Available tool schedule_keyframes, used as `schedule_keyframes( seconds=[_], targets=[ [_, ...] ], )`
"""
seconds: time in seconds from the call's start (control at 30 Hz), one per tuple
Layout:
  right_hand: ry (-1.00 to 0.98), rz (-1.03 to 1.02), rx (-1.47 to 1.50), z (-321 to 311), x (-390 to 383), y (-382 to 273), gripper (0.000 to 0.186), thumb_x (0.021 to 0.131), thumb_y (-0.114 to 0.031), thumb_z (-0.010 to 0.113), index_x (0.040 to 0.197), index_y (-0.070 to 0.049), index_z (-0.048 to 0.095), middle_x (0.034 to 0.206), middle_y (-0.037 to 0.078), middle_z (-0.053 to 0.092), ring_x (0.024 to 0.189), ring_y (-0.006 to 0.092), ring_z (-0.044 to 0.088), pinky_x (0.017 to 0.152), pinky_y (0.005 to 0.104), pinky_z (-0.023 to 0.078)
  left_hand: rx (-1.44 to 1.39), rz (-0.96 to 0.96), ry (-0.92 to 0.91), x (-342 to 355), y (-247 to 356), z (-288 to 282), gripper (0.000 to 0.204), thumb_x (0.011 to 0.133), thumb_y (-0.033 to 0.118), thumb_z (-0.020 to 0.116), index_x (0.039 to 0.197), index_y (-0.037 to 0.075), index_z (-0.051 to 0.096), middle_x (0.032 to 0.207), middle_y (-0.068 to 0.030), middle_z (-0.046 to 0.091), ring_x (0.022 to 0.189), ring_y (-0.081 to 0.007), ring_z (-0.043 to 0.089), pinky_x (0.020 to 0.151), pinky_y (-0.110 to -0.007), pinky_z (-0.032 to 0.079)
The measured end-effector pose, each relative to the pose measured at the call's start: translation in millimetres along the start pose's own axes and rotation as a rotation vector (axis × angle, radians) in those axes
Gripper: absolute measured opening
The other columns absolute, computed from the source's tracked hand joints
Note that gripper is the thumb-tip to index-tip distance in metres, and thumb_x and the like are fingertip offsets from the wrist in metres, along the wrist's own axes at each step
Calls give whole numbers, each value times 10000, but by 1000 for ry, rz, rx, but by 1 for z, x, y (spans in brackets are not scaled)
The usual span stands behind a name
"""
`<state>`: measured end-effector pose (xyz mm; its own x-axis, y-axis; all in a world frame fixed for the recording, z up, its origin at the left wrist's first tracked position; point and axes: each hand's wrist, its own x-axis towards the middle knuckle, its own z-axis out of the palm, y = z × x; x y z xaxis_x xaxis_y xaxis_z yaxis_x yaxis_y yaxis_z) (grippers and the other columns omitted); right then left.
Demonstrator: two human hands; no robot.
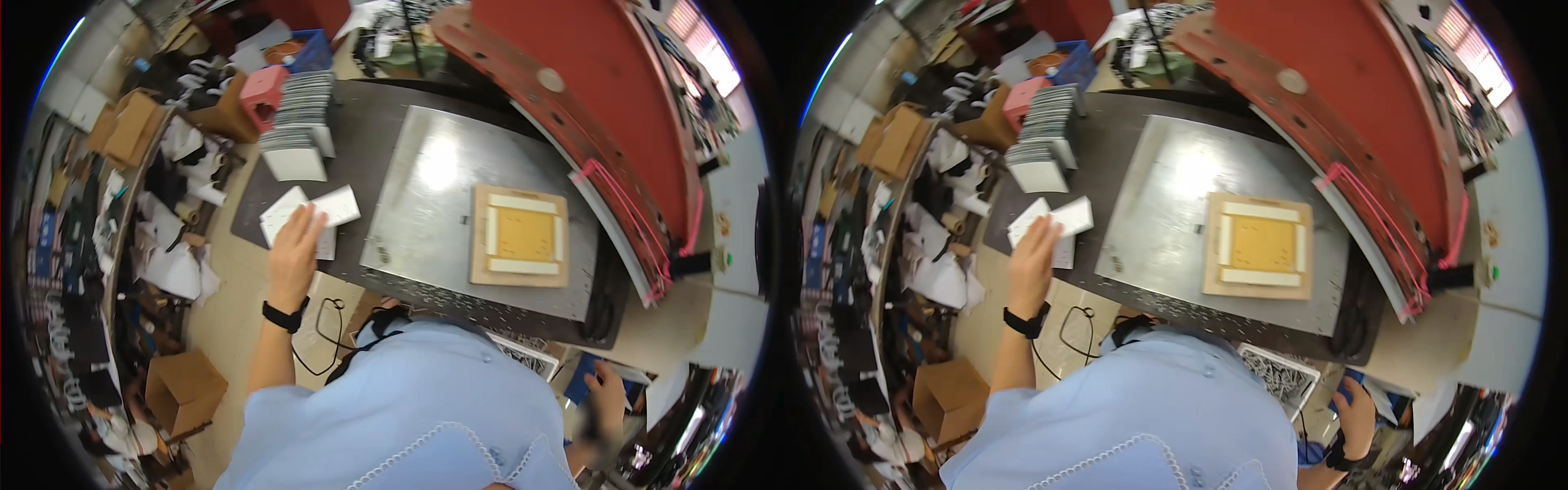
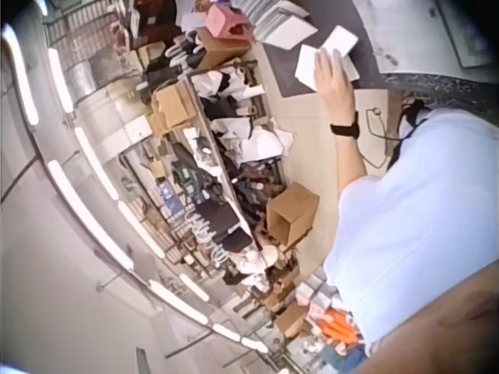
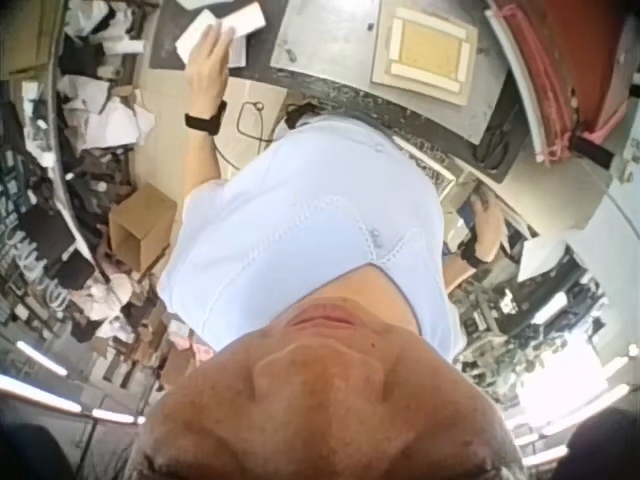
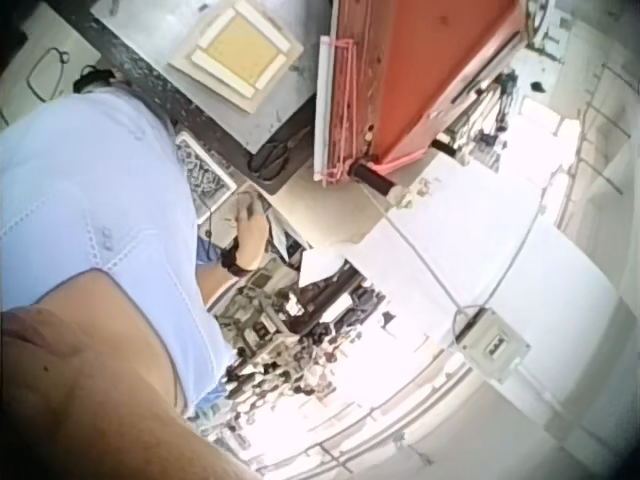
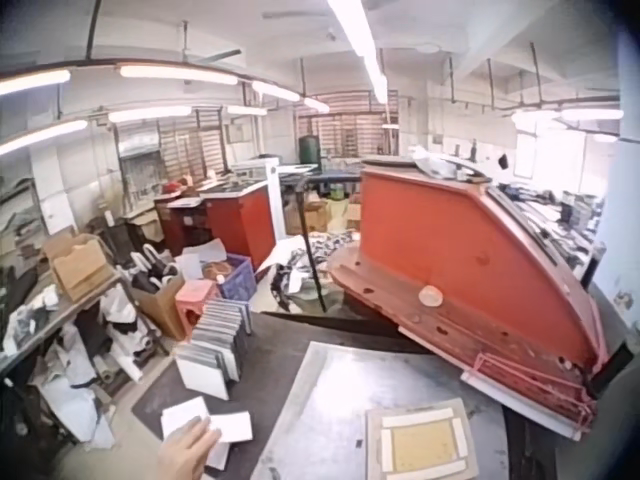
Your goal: Operating a manual clicker press to cut small rectangular leather or fabric pieces using a metal cutting die.
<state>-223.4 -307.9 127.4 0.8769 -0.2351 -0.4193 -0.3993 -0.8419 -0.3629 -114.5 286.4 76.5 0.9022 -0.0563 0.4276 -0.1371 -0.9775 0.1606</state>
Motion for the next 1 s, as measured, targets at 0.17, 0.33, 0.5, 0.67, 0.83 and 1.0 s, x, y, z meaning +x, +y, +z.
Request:
schedule_keyframes(
  seconds=[0.17, 0.33, 0.5, 0.67, 0.83, 1.0],
  targets=[
    [163, -126, 239, 1, 12, -88, 376, 884, -134, 635, 1228, 16, 604, 1154, 209, 668, 1065, 343, 638, 926, 374, 479, -139, -144, 80, 12, -29, -2, 399, 843, 202, 731, 1191, 33, 637, 1365, -173, 545, 1230, -370, 523, 1024, -422, 414],
    [97, -574, 169, 5, 37, -196, 319, 895, -102, 628, 1190, 18, 618, 1095, 199, 682, 1016, 326, 657, 887, 355, 494, -230, -274, 257, 67, -97, 24, 534, 796, 225, 780, 1231, 2, 564, 1287, -186, 561, 1202, -360, 529, 1003, -397, 429],
    [111, -781, 191, 32, 58, -254, 256, 892, -126, 650, 1112, 7, 648, 1019, 177, 690, 942, 331, 663, 818, 387, 517, -309, -176, 252, 100, -152, 42, 495, 678, 151, 836, 1052, -14, 556, 1000, -150, 559, 941, -328, 550, 837, -392, 450],
    [66, -866, 184, 61, 71, -242, 271, 943, -206, 603, 1130, -17, 654, 1045, 157, 691, 944, 325, 659, 826, 388, 521, -332, -125, 123, 99, -173, 21, 310, 753, 81, 779, 913, -2, 527, 891, -98, 504, 816, -253, 506, 740, -342, 436],
    [115, -780, 184, 57, 60, -224, 283, 953, -235, 570, 1113, -19, 658, 1019, 150, 692, 948, 324, 653, 815, 402, 521, -502, -139, 145, 105, -167, 15, 159, 903, 59, 646, 1012, -56, 657, 1184, -132, 635, 1076, -254, 592, 951, -310, 429],
    [84, -681, 345, 48, 52, -210, 300, 967, -231, 578, 1173, -23, 642, 1011, 145, 692, 930, 273, 669, 813, 346, 525, -752, -323, 312, 93, -128, -50, 130, 979, 63, 575, 1020, -34, 652, 936, -35, 664, 848, -78, 586, 770, -225, 469]
  ],
)
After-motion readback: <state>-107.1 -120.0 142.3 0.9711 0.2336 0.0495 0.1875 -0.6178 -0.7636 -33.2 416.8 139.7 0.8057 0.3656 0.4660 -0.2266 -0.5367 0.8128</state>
